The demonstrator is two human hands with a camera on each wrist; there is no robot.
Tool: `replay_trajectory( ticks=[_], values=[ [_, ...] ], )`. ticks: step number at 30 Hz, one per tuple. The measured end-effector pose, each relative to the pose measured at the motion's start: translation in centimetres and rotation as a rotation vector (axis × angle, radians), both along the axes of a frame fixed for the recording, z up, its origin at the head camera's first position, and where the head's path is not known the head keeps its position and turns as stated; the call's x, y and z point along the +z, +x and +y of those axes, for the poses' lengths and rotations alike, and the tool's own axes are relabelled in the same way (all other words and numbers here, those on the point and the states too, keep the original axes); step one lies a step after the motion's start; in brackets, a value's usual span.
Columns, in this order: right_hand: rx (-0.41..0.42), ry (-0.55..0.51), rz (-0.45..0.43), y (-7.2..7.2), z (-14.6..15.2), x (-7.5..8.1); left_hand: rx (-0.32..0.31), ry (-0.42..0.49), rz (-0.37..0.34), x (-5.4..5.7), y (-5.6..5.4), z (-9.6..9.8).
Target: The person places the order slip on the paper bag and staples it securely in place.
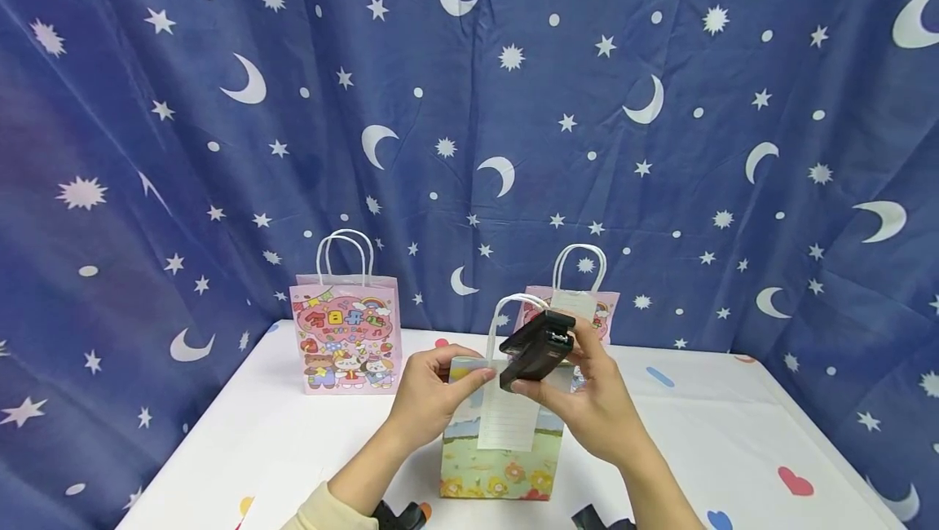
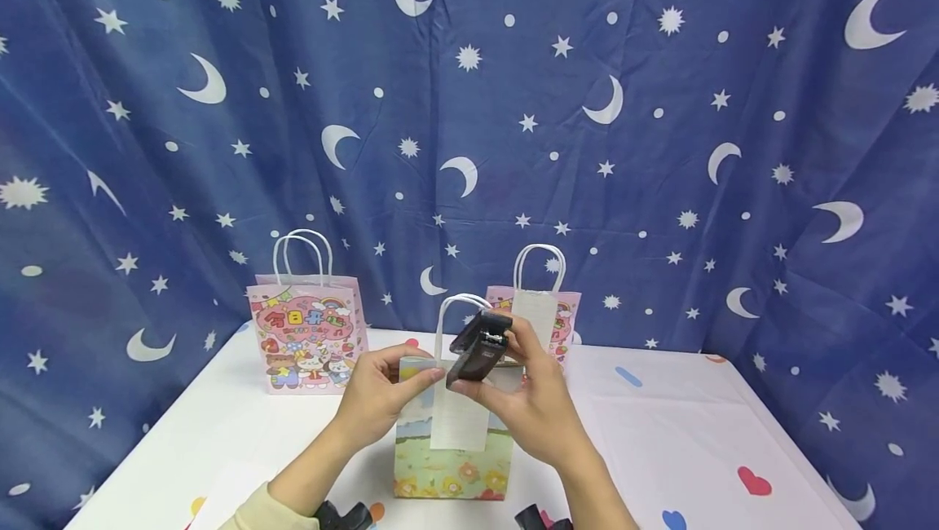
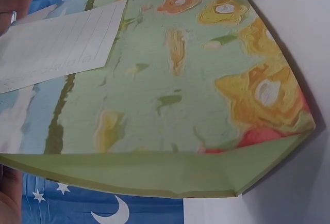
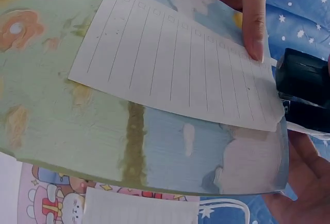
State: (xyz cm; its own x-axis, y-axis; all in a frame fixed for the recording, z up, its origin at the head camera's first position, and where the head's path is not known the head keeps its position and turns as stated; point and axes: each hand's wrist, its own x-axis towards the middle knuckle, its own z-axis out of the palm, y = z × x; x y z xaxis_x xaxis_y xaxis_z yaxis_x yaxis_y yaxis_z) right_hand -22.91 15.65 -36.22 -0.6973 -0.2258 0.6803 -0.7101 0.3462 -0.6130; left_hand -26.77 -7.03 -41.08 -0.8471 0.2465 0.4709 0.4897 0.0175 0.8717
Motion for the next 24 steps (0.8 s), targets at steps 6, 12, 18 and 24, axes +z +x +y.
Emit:
replay_trajectory(
  ticks=[6,12,18,24],
  values=[
    [0.022,0.055,0.028,-0.48,-0.14,-0.42,0.008,0.001,0.004,0.02,0.14,0.0],
    [-0.021,0.104,0.093,-0.73,-0.5,-0.81,0.016,-0.001,0.02,-0.03,0.14,0.02],
    [-0.042,0.111,0.099,-0.63,-0.63,-0.87,0.008,0.004,0.019,-0.11,0.08,0.04],
    [-0.032,0.081,0.089,-0.63,-0.61,-1.01,-0.01,-0.001,0.031,-0.29,-0.31,-0.02]
  ],
)
